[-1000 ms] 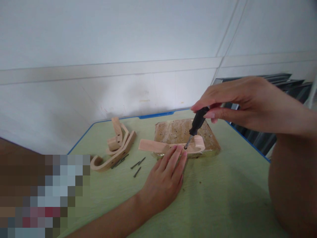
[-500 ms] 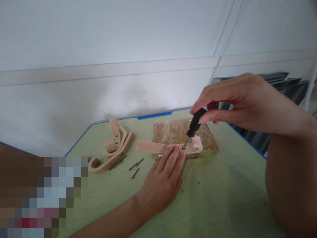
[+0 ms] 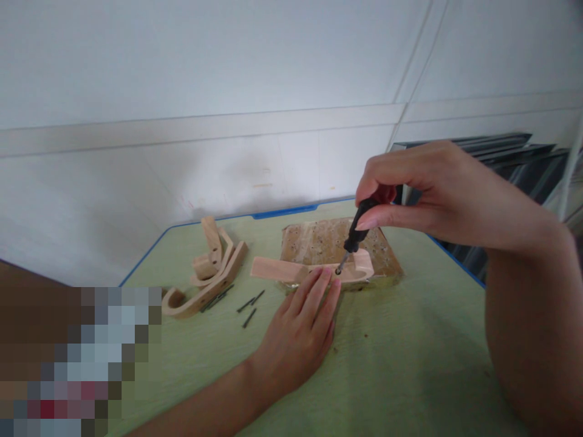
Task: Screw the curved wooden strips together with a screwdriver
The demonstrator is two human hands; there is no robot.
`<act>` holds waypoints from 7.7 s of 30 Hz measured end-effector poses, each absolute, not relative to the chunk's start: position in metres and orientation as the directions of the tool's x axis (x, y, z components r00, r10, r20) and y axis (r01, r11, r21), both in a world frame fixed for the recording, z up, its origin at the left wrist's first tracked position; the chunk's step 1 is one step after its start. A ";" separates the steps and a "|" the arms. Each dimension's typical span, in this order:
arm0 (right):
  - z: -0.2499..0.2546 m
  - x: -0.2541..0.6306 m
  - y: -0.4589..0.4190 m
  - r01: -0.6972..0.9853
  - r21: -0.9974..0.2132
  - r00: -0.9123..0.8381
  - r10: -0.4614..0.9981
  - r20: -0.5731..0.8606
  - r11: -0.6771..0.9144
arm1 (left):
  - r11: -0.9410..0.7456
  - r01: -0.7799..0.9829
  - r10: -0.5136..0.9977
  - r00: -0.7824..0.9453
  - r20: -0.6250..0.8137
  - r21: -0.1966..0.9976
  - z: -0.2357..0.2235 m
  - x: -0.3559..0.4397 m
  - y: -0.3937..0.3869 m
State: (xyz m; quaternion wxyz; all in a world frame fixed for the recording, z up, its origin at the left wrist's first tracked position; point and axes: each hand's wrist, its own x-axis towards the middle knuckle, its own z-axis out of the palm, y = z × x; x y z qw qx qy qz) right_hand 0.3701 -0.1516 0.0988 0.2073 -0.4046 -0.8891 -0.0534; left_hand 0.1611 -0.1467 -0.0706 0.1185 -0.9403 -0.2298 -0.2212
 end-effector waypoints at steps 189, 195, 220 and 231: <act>0.091 0.366 -0.144 0.821 0.064 -0.529 0.716 0.456 0.567 | -0.865 0.486 0.382 0.797 0.467 -0.122 -0.070 0.161 -0.147; 0.091 0.364 -0.146 0.824 0.018 -0.503 0.716 0.484 0.566 | -0.866 0.486 0.379 0.795 0.473 -0.122 -0.070 0.161 -0.146; 0.099 0.376 -0.152 0.638 -0.253 -0.652 0.685 0.324 0.727 | -0.870 0.482 0.383 0.793 0.474 -0.102 -0.070 0.160 -0.146; 0.099 0.374 -0.152 0.643 -0.246 -0.649 0.686 0.329 0.726 | -0.867 0.484 0.383 0.798 0.465 -0.117 -0.071 0.160 -0.146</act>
